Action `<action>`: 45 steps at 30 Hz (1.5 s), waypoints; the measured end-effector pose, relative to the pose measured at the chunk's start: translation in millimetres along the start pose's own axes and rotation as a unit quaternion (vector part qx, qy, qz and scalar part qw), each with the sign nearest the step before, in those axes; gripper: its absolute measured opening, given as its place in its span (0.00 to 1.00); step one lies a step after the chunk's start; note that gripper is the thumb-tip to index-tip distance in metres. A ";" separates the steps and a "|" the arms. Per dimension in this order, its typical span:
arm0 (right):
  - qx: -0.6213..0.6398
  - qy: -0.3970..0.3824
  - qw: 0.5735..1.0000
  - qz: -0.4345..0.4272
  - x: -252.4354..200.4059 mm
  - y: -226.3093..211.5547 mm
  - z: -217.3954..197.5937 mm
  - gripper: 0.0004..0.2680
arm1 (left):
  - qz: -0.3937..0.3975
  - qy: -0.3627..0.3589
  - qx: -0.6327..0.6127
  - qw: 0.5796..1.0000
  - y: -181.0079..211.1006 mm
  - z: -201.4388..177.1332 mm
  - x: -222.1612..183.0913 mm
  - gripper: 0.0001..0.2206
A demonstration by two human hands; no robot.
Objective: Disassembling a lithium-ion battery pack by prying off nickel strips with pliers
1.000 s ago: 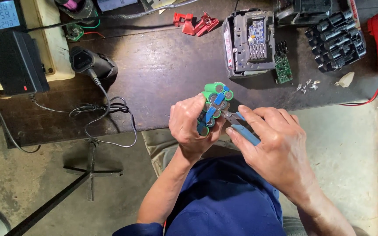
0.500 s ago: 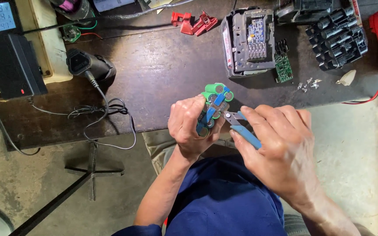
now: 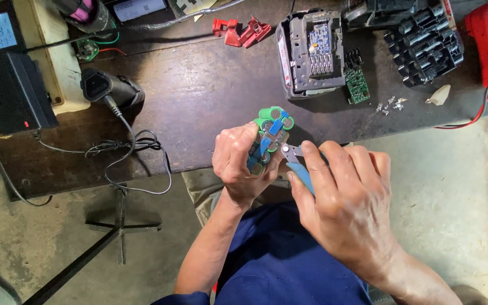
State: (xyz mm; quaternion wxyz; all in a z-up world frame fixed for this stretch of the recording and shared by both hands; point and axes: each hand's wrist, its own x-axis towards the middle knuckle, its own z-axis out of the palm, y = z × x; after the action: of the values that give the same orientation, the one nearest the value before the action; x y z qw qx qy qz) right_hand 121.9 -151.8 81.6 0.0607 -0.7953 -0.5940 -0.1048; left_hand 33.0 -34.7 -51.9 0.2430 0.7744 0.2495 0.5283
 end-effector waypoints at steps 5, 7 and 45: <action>0.170 -0.038 0.984 0.040 -3.3 14.8 10.0 0.15 | 0.006 0.003 -0.010 1.000 -1.4 0.2 -0.8 0.17; 0.242 -0.051 0.967 0.057 -2.5 18.0 11.7 0.15 | 0.001 -0.001 -0.015 1.000 -2.0 0.6 -1.4 0.18; 0.411 -0.234 0.858 0.202 21.0 36.1 12.9 0.11 | -0.011 -0.014 -0.031 0.999 0.6 -3.5 3.8 0.16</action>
State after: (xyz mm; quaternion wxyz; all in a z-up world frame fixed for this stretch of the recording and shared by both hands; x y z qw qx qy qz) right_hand 163.4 -139.8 75.1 0.2608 -0.8018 -0.4061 0.3524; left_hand 31.0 -32.3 -47.7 0.2758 0.7711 0.2379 0.5222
